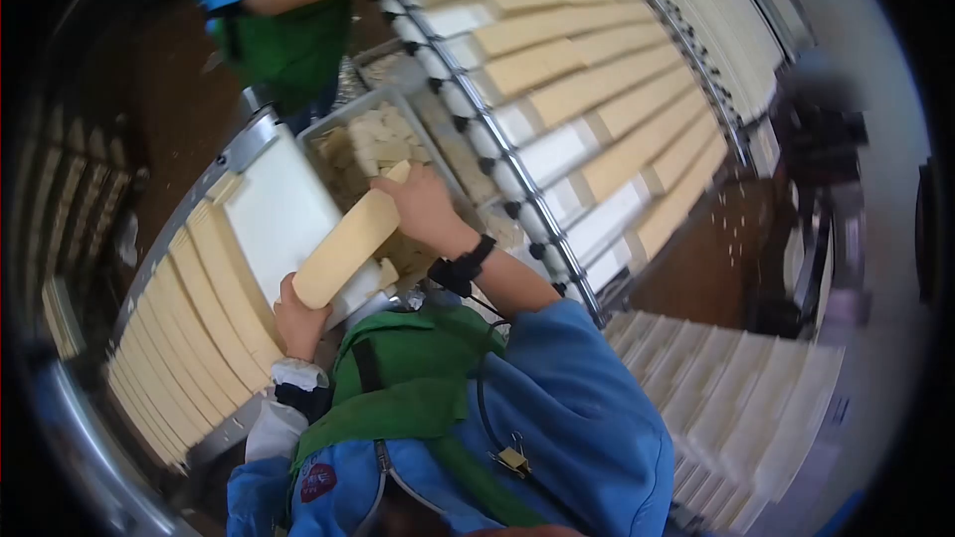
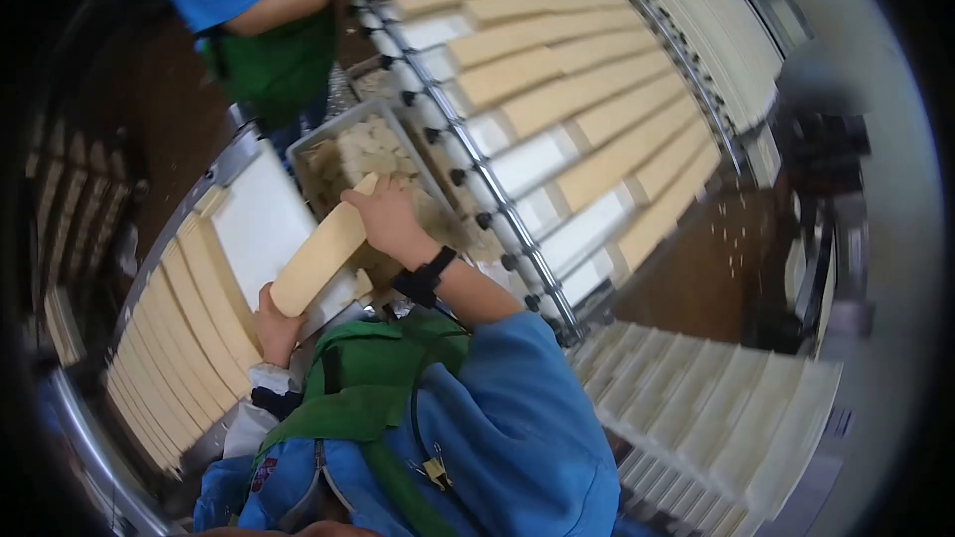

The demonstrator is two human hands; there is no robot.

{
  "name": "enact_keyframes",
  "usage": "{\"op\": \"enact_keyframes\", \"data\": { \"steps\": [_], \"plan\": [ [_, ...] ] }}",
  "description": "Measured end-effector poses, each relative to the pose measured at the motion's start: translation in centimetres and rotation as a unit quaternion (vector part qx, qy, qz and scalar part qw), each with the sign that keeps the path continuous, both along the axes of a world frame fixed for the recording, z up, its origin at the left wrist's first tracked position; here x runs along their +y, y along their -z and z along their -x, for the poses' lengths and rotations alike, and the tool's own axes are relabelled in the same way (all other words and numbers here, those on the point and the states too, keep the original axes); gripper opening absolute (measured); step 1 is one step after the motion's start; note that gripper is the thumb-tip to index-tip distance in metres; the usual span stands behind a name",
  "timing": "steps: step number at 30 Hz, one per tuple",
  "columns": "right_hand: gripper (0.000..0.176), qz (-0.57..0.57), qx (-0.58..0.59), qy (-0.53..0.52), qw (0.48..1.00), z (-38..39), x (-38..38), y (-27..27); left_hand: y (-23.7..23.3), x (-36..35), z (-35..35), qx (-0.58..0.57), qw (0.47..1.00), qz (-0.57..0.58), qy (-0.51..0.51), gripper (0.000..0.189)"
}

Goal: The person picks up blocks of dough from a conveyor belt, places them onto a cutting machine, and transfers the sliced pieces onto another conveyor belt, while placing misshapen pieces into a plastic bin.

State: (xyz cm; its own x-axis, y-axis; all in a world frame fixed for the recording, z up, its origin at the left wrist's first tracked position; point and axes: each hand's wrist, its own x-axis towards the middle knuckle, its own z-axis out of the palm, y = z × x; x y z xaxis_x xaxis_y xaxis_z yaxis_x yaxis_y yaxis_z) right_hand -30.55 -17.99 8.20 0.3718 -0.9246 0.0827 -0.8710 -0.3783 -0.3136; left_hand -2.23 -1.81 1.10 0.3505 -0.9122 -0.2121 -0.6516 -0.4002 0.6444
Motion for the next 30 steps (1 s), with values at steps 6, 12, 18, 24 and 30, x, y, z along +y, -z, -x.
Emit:
{"op": "enact_keyframes", "data": {
  "steps": [6, 12, 18, 24, 30],
  "plan": [
    [0.052, 0.058, -0.033, 0.135, 0.989, 20.4, 4.7, -8.7, -10.6, -5.7, 14.5, 0.174, 0.951, 0.088, 0.240, 0.080],
    [0.076, -0.162, -0.035, 0.138, 0.976, 39.3, 7.4, -11.8, -14.0, -2.9, 29.7, 0.469, 0.813, -0.186, 0.291, 0.085],
    [0.087, -0.292, -0.051, 0.088, 0.951, 47.3, 5.8, -5.1, -16.7, -1.6, 36.5, 0.480, 0.792, -0.291, 0.240, 0.086],
    [0.075, 0.071, 0.138, 0.186, 0.970, 45.7, 9.0, -5.5, -14.7, -3.7, 40.5, 0.436, 0.819, -0.250, 0.275, 0.082],
    [0.038, 0.060, -0.104, 0.262, 0.958, 37.7, 15.9, -6.8, -13.7, -5.0, 44.9, 0.376, 0.868, -0.219, 0.239, 0.072]
  ]
}}
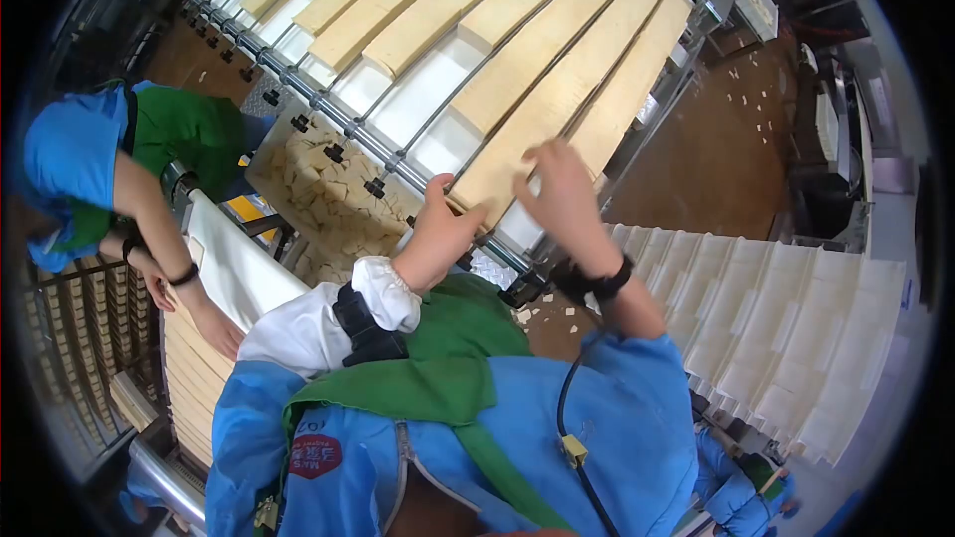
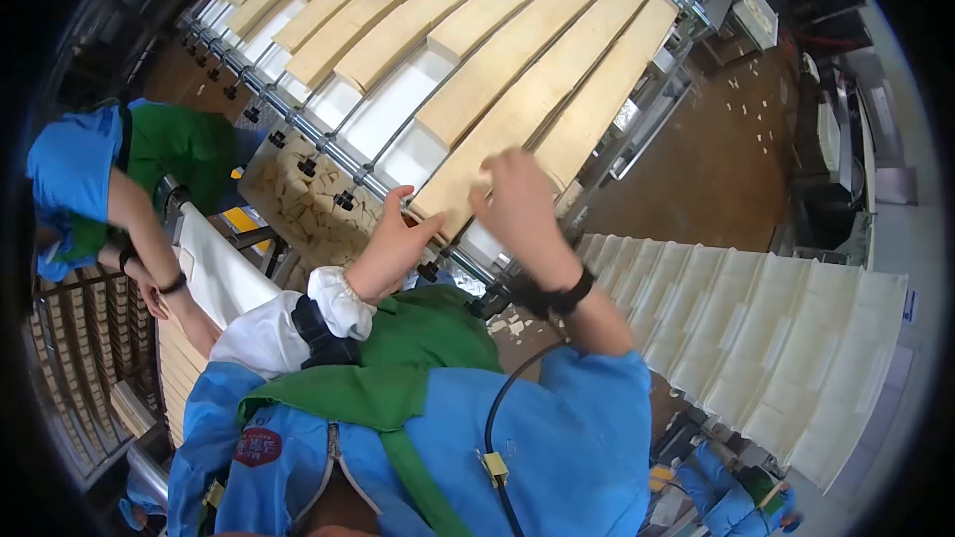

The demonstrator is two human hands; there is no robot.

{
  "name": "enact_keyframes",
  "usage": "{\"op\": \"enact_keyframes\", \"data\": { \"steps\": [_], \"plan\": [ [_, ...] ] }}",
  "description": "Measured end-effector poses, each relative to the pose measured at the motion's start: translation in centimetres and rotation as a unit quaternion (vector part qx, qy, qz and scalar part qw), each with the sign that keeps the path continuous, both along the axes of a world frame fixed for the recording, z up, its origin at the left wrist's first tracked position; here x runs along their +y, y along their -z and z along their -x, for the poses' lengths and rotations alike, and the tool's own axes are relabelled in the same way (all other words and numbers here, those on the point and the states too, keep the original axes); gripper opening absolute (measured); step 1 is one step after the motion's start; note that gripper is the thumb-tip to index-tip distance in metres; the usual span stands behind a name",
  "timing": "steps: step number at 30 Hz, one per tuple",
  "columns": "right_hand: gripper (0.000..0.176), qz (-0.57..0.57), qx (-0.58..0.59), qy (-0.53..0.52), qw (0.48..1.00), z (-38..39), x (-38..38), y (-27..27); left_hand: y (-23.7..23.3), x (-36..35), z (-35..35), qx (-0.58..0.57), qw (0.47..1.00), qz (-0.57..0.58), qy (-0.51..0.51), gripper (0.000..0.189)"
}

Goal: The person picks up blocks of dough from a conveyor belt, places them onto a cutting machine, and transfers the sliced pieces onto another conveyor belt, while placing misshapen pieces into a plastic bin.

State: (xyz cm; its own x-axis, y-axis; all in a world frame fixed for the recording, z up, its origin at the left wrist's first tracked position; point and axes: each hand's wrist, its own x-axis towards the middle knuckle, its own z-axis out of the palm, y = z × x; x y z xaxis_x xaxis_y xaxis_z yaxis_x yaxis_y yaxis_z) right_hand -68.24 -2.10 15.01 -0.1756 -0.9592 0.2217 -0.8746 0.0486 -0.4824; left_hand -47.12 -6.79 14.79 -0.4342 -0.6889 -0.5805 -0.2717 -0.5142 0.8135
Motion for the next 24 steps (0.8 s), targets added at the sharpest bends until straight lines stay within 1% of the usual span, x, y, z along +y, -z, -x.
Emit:
{"op": "enact_keyframes", "data": {
  "steps": [1, 2, 3, 5, 7, 8, 11, 13, 14, 16, 17, 19, 20, 22, 24],
  "plan": [
    [0.031, -0.011, -0.012, 0.009, 1.000, -1.3, 0.7, -0.2, 0.0, 0.0, 0.0, -0.019, 1.000, 0.011, 0.001, 0.071],
    [0.026, 0.006, -0.019, 0.015, 1.000, -3.2, 1.9, 0.2, 0.0, 0.0, 0.0, -0.038, 0.999, 0.023, 0.002, 0.070],
    [0.022, 0.022, -0.026, 0.021, 0.999, -4.9, 2.8, 0.9, 0.4, 0.1, -0.1, -0.032, 0.999, 0.021, -0.004, 0.069],
    [0.021, 0.015, -0.063, 0.060, 0.996, -6.0, 3.0, 1.8, 2.0, 0.2, -0.5, -0.020, 0.999, 0.019, -0.016, 0.067],
    [0.023, 0.020, -0.094, 0.088, 0.991, -6.4, 3.2, 2.2, 3.6, 0.5, -1.4, 0.020, 0.999, 0.027, -0.024, 0.067],
    [0.027, 0.009, -0.106, 0.082, 0.991, -6.5, 3.3, 1.9, 4.2, 0.7, -2.0, 0.040, 0.998, 0.031, -0.028, 0.066],
    [0.042, -0.017, -0.143, 0.071, 0.987, -6.9, 3.4, 0.5, 3.7, 0.7, -3.3, 0.138, 0.989, -0.026, -0.056, 0.069],
    [0.057, -0.025, -0.169, 0.072, 0.983, -7.1, 3.1, 0.4, 3.8, 0.6, -3.4, 0.163, 0.986, -0.008, -0.036, 0.072],
    [0.062, -0.009, -0.183, 0.053, 0.982, -7.2, 2.8, 0.8, 3.9, 0.5, -3.4, 0.176, 0.984, 0.001, -0.027, 0.074],
    [0.073, 0.026, -0.210, 0.012, 0.977, -7.1, 2.1, 2.2, 4.5, -0.7, -3.1, 0.141, 0.990, 0.000, -0.004, 0.075],
    [0.074, 0.011, -0.200, 0.006, 0.980, -7.1, 2.1, 2.6, 4.6, -1.0, -3.0, 0.125, 0.992, -0.001, 0.009, 0.076],
    [0.076, -0.018, -0.176, -0.005, 0.984, -6.8, 2.1, 2.7, 4.1, -2.2, -4.1, 0.096, 0.994, -0.040, 0.041, 0.075],
    [0.075, -0.007, -0.209, 0.000, 0.978, -6.4, 2.4, 2.2, 3.6, -2.9, -4.9, 0.081, 0.993, -0.060, 0.057, 0.075],
    [0.072, 0.015, -0.277, 0.011, 0.961, -5.4, 3.7, 0.1, -0.3, -3.3, -7.1, 0.075, 0.994, -0.070, 0.046, 0.070],
    [0.069, 0.041, -0.229, 0.032, 0.972, -3.3, 5.2, -1.1, -1.0, -3.6, -10.2, 0.080, 0.994, -0.067, 0.031, 0.068]
  ]
}}
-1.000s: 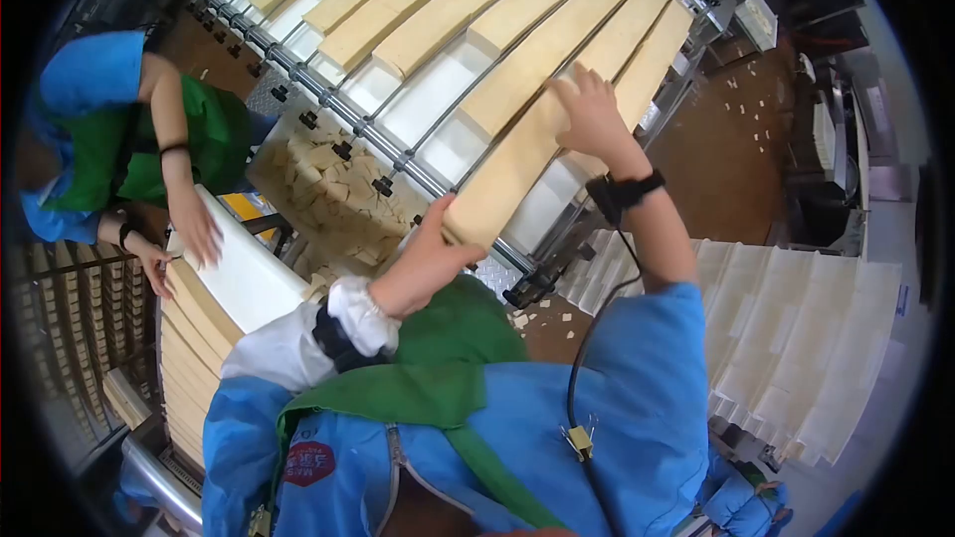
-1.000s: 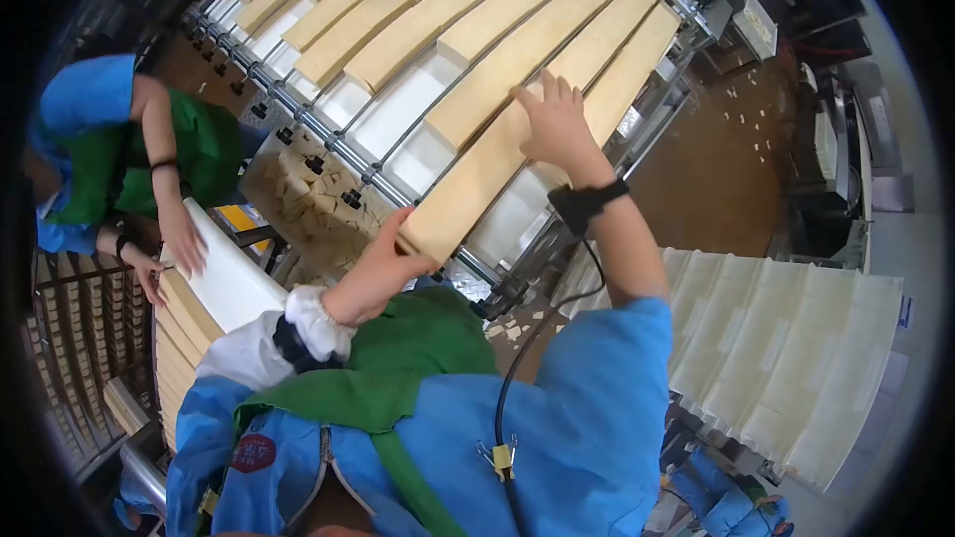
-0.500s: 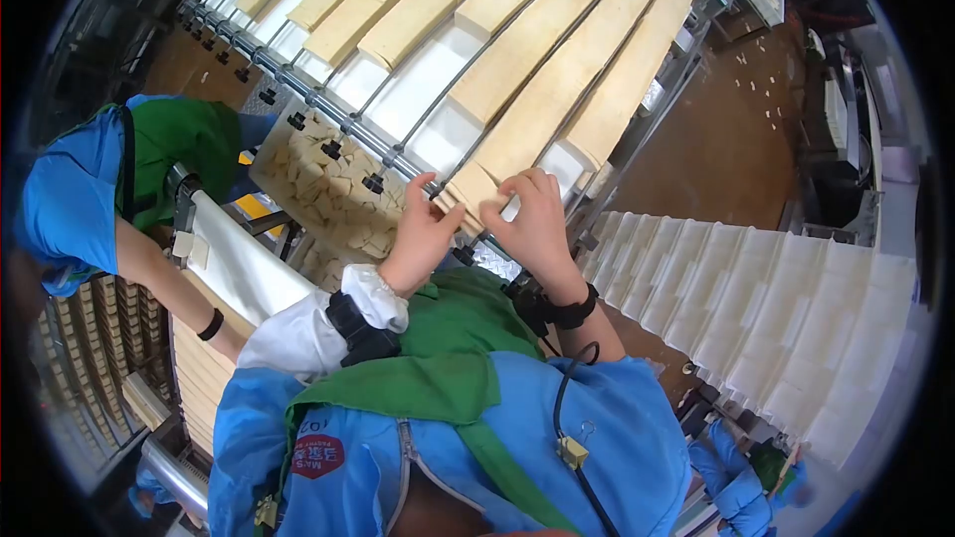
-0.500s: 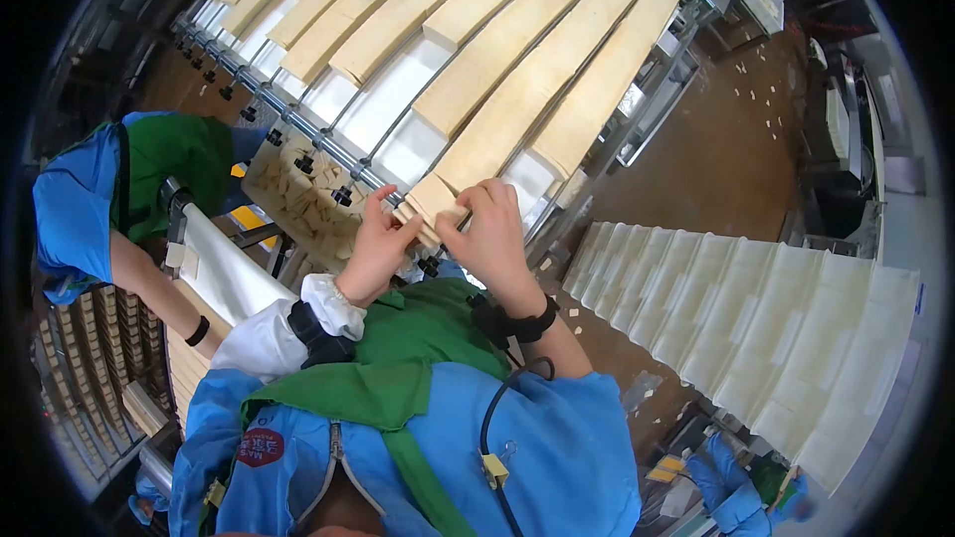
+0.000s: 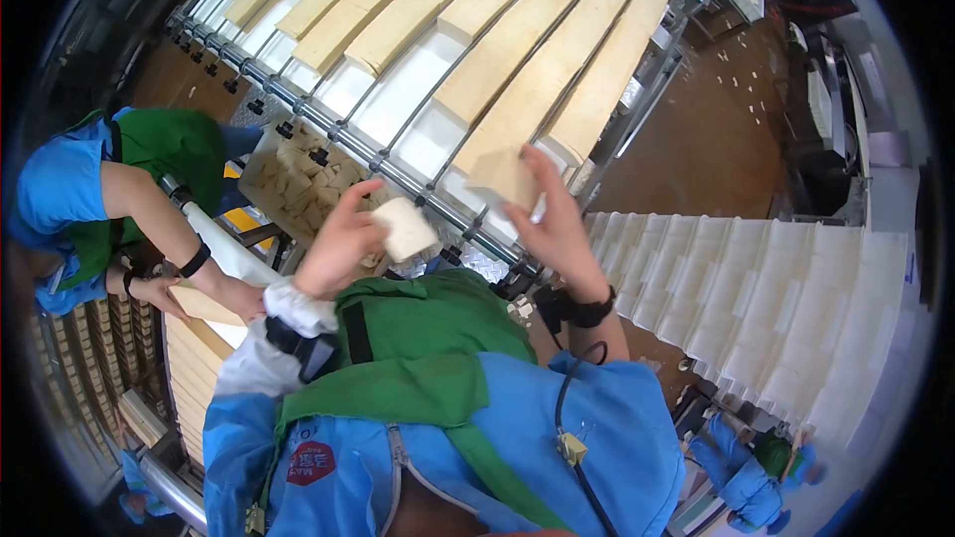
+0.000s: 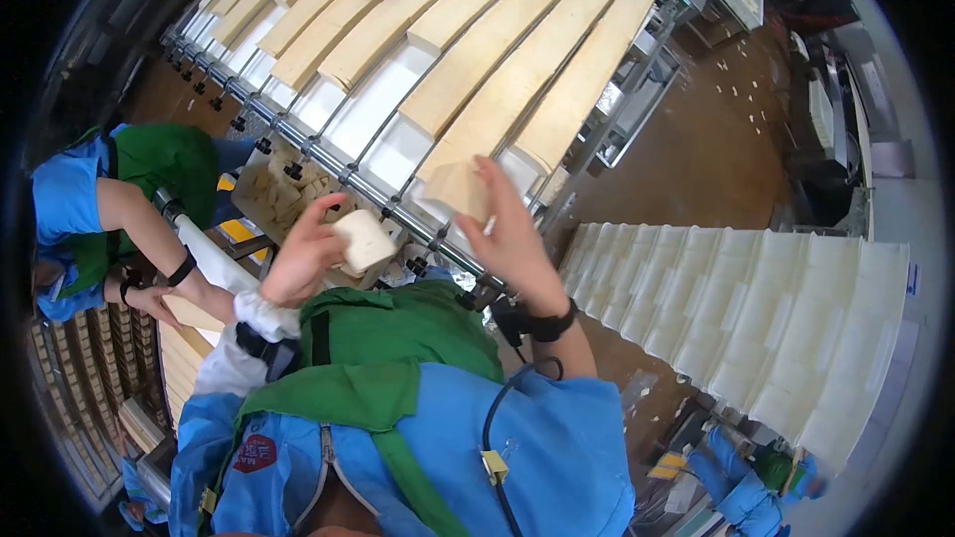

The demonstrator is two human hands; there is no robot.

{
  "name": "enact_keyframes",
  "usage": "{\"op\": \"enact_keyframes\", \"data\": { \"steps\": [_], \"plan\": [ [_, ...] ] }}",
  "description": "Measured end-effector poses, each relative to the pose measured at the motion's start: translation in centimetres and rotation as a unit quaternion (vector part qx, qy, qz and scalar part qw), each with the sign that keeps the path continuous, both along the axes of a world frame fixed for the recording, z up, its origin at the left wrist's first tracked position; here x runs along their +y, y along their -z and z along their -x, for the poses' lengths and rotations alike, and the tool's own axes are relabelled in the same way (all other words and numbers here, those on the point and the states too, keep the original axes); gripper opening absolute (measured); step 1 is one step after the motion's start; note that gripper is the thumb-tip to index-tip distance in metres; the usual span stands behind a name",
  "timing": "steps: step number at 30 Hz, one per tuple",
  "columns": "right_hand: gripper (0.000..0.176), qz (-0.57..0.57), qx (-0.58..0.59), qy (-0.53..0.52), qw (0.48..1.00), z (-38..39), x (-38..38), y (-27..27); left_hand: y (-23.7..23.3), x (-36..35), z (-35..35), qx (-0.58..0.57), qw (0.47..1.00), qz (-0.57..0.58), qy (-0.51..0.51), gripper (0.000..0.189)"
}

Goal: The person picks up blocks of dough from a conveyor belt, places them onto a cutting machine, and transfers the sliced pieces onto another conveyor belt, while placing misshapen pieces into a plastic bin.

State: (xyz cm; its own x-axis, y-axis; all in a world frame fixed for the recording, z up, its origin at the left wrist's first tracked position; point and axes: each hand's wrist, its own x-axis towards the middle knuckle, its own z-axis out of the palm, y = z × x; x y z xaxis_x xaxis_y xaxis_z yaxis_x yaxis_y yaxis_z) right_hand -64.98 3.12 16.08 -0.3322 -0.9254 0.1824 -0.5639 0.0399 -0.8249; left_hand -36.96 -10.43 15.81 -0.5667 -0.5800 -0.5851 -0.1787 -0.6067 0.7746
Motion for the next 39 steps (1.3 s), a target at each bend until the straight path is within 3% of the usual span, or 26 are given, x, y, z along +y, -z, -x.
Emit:
{"op": "enact_keyframes", "data": {
  "steps": [5, 8, 9, 11, 12, 16, 19, 22, 24, 26, 27, 30, 32, 35, 39],
  "plan": [
    [0.063, -0.049, 0.133, 0.043, 0.989, 5.5, 1.5, 2.7, 0.5, -1.0, -7.5, 0.001, 0.994, -0.017, -0.112, 0.068],
    [0.065, -0.080, 0.188, 0.032, 0.978, 6.3, 1.0, 5.5, 3.5, -1.6, -11.2, -0.061, 0.958, 0.077, -0.271, 0.068],
    [0.067, -0.088, 0.232, 0.055, 0.967, 5.6, 0.7, 5.3, 3.9, -2.2, -12.1, -0.156, 0.940, 0.132, -0.274, 0.068],
    [0.071, -0.104, 0.314, 0.103, 0.938, 4.0, 0.4, 4.7, 3.0, -2.2, -12.8, -0.162, 0.938, 0.157, -0.262, 0.069],
    [0.084, -0.136, 0.311, 0.109, 0.934, 3.5, 0.3, 4.7, 3.3, -1.9, -13.0, -0.159, 0.940, 0.156, -0.260, 0.069],
    [0.106, -0.181, 0.370, 0.199, 0.889, 6.3, -1.0, 8.4, 3.3, -0.3, -13.3, -0.152, 0.941, 0.138, -0.270, 0.068],
    [0.109, -0.213, 0.413, 0.200, 0.863, 7.1, -1.3, 8.7, 4.1, 0.7, -15.6, -0.145, 0.935, 0.133, -0.294, 0.065],
    [0.099, -0.228, 0.472, 0.176, 0.833, 5.5, -2.7, 8.3, 5.6, 2.0, -18.4, -0.189, 0.908, 0.134, -0.348, 0.065],
    [0.086, -0.179, 0.485, 0.135, 0.845, 2.1, -5.7, 7.0, 10.2, 3.4, -21.5, -0.233, 0.882, 0.121, -0.392, 0.068],
    [0.075, -0.105, 0.460, 0.058, 0.880, -1.7, -9.2, 8.4, 11.2, 5.1, -22.4, -0.263, 0.857, 0.071, -0.438, 0.070],
    [0.072, -0.064, 0.444, 0.008, 0.894, -3.4, -11.2, 9.7, 14.7, 6.5, -23.7, -0.278, 0.838, 0.075, -0.464, 0.072],
    [0.059, -0.006, 0.347, -0.226, 0.910, -12.0, -17.8, 11.9, 17.6, 9.6, -25.2, -0.358, 0.784, 0.113, -0.494, 0.076],
    [0.053, 0.035, 0.270, -0.356, 0.894, -19.0, -20.6, 14.0, 20.3, 12.2, -26.0, -0.458, 0.732, 0.205, -0.460, 0.079],
    [0.046, 0.066, 0.136, -0.497, 0.854, -31.4, -23.5, 16.2, 20.3, 14.4, -26.2, -0.421, 0.748, 0.098, -0.503, 0.084],
    [0.044, 0.126, 0.153, -0.586, 0.786, -50.5, -24.5, 16.9, 16.2, 15.3, -29.5, -0.323, 0.759, 0.031, -0.565, 0.091]
  ]
}}
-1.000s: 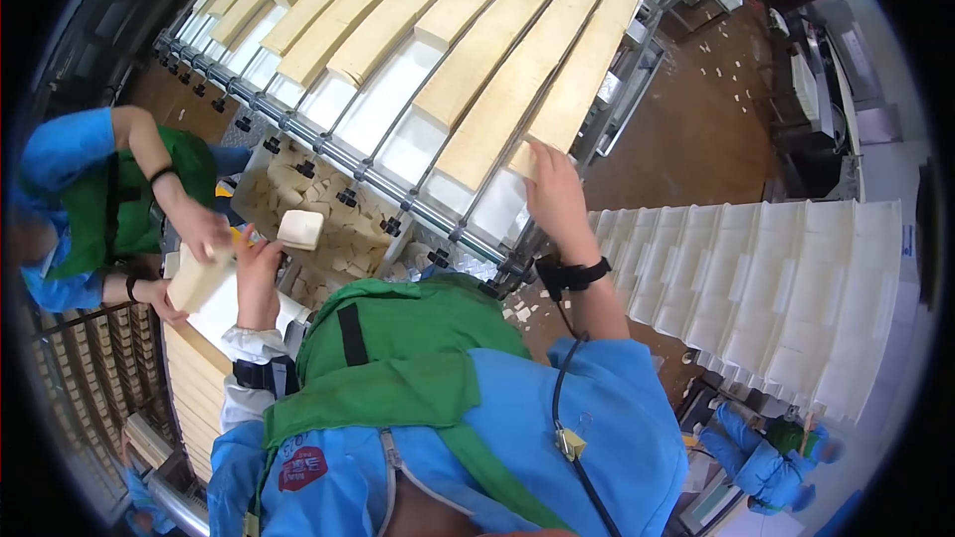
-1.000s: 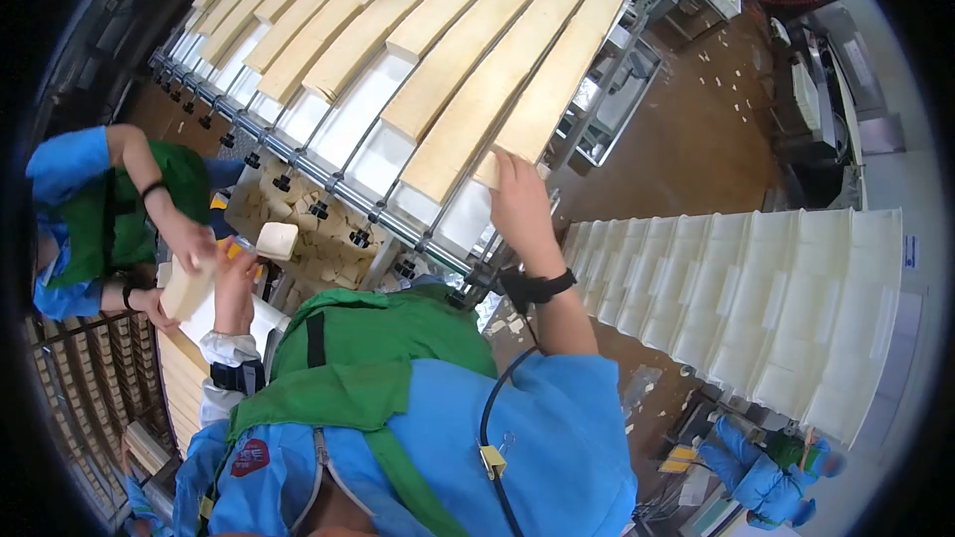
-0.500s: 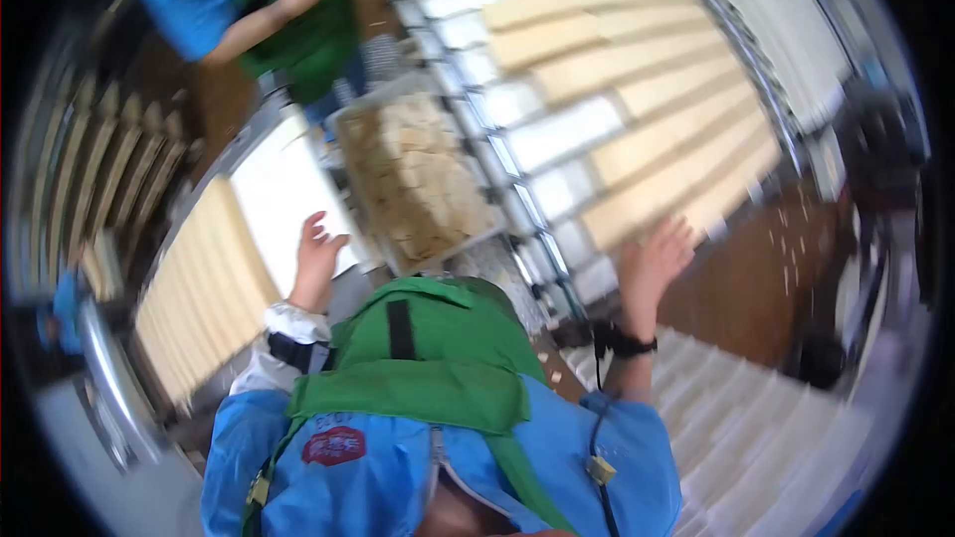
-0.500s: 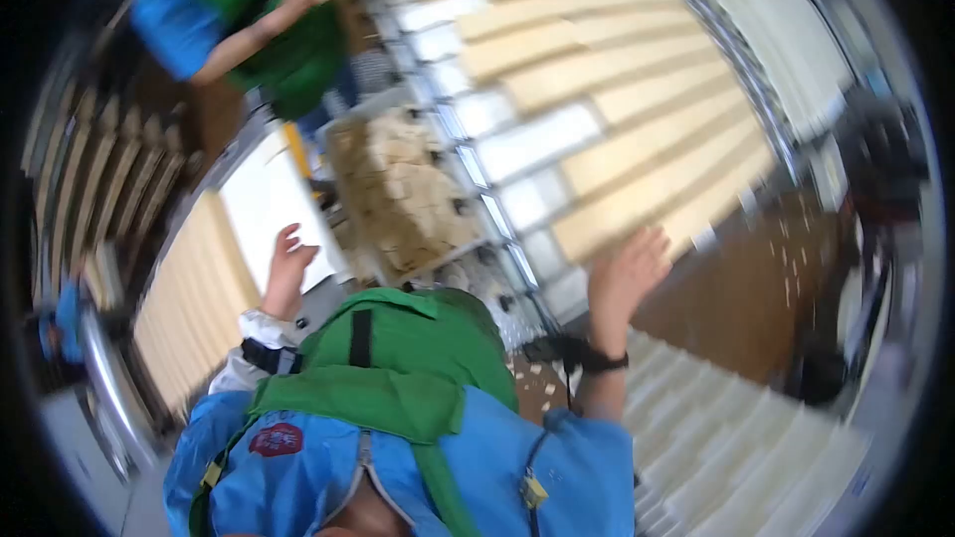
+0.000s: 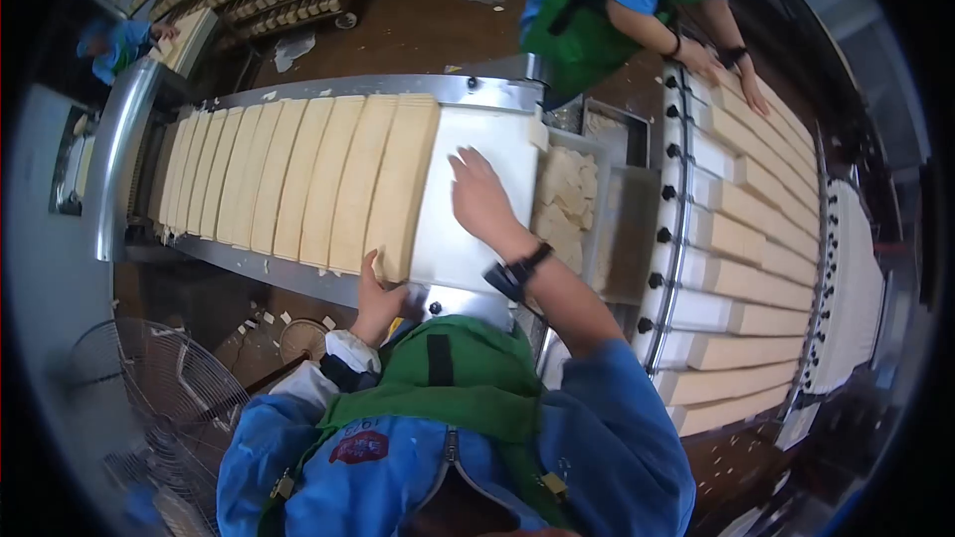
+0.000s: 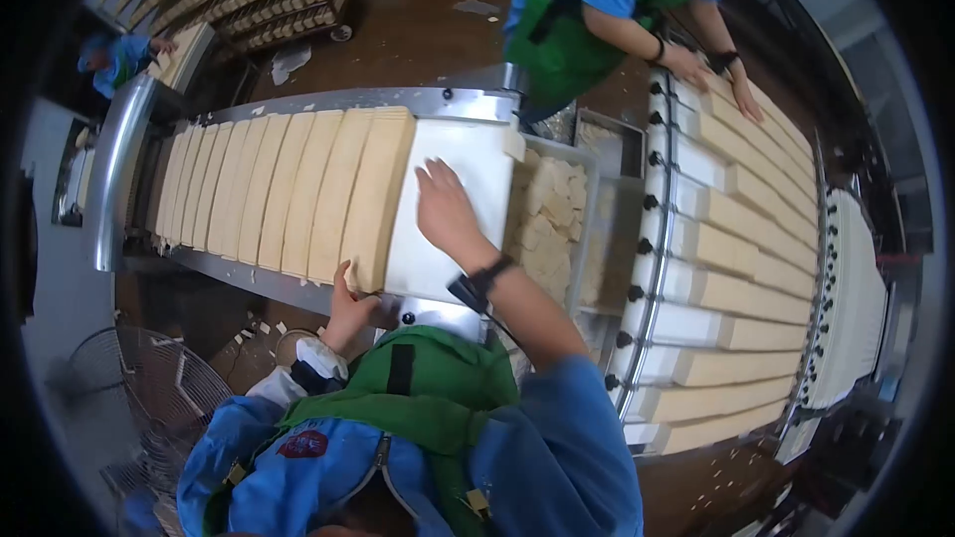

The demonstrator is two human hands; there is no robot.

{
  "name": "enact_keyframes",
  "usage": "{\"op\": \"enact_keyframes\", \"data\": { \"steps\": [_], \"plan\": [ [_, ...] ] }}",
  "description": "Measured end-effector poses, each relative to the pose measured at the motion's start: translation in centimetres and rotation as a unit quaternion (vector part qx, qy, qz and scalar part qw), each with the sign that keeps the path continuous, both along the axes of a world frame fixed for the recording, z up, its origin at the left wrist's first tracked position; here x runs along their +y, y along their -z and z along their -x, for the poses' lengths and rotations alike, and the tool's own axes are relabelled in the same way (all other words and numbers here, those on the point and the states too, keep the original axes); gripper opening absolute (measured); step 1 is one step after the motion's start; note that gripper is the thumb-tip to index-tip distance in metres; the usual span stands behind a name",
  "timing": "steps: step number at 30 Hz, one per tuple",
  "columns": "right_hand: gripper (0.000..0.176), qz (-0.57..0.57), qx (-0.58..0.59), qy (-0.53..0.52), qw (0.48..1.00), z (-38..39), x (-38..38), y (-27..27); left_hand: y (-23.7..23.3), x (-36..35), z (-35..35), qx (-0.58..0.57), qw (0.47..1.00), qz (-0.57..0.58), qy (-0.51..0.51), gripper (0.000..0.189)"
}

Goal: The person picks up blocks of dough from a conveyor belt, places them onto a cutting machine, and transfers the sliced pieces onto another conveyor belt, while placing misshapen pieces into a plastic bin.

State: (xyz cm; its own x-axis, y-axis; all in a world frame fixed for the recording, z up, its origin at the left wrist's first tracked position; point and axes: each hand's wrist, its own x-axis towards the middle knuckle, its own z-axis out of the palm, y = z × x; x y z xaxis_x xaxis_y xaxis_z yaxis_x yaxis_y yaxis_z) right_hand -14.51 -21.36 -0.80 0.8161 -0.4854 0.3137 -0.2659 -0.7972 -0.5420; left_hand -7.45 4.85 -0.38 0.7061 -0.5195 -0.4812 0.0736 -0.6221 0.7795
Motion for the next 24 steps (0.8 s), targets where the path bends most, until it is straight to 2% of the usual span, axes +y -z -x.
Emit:
{"op": "enact_keyframes", "data": {
  "steps": [1, 4, 5, 8, 9, 12, 13, 15, 19, 21, 24],
  "plan": [
    [0.047, 0.018, 0.014, -0.003, 1.000, -4.0, -0.1, 0.5, 2.3, 0.8, -0.4, 0.095, 0.988, 0.098, -0.065, 0.096],
    [0.055, 0.044, 0.034, -0.005, 0.998, -12.4, -2.4, 3.1, 5.3, 0.5, -2.3, 0.196, 0.971, 0.103, -0.092, 0.101],
    [0.058, 0.047, 0.037, -0.005, 0.998, -14.0, -2.4, 3.5, 4.5, 0.8, -2.9, 0.190, 0.979, 0.065, -0.044, 0.102],
    [0.064, 0.029, 0.109, 0.038, 0.993, -16.3, -2.1, 6.3, 3.9, 1.8, -4.1, 0.216, 0.972, 0.091, -0.010, 0.103],
    [0.067, 0.049, 0.141, 0.042, 0.988, -16.2, -1.8, 6.9, 2.9, 1.8, -4.4, 0.283, 0.950, 0.126, -0.031, 0.104],
    [0.069, 0.027, 0.148, 0.052, 0.987, -15.5, -2.2, 7.1, 4.1, 1.1, -5.3, 0.348, 0.930, 0.117, -0.019, 0.107],
    [0.066, 0.078, 0.103, 0.066, 0.989, -15.7, -2.1, 7.2, 2.9, 0.5, -5.7, 0.374, 0.920, 0.115, -0.033, 0.107],
    [0.067, 0.063, 0.142, 0.076, 0.985, -16.6, -3.0, 5.4, 0.6, -0.4, -6.1, 0.424, 0.896, 0.111, -0.062, 0.107],
    [0.070, 0.059, 0.204, 0.144, 0.967, -19.1, -4.5, 3.5, 0.2, -1.9, -6.2, 0.434, 0.897, 0.052, -0.061, 0.105],
    [0.074, 0.042, 0.270, 0.139, 0.952, -19.1, -5.0, 2.0, -0.2, -2.6, -5.7, 0.423, 0.904, 0.043, -0.048, 0.103],
    [0.075, 0.044, 0.311, 0.155, 0.937, -15.5, -6.4, 1.8, 2.5, -2.9, -3.8, 0.343, 0.936, 0.075, 0.005, 0.100]
  ]
}}
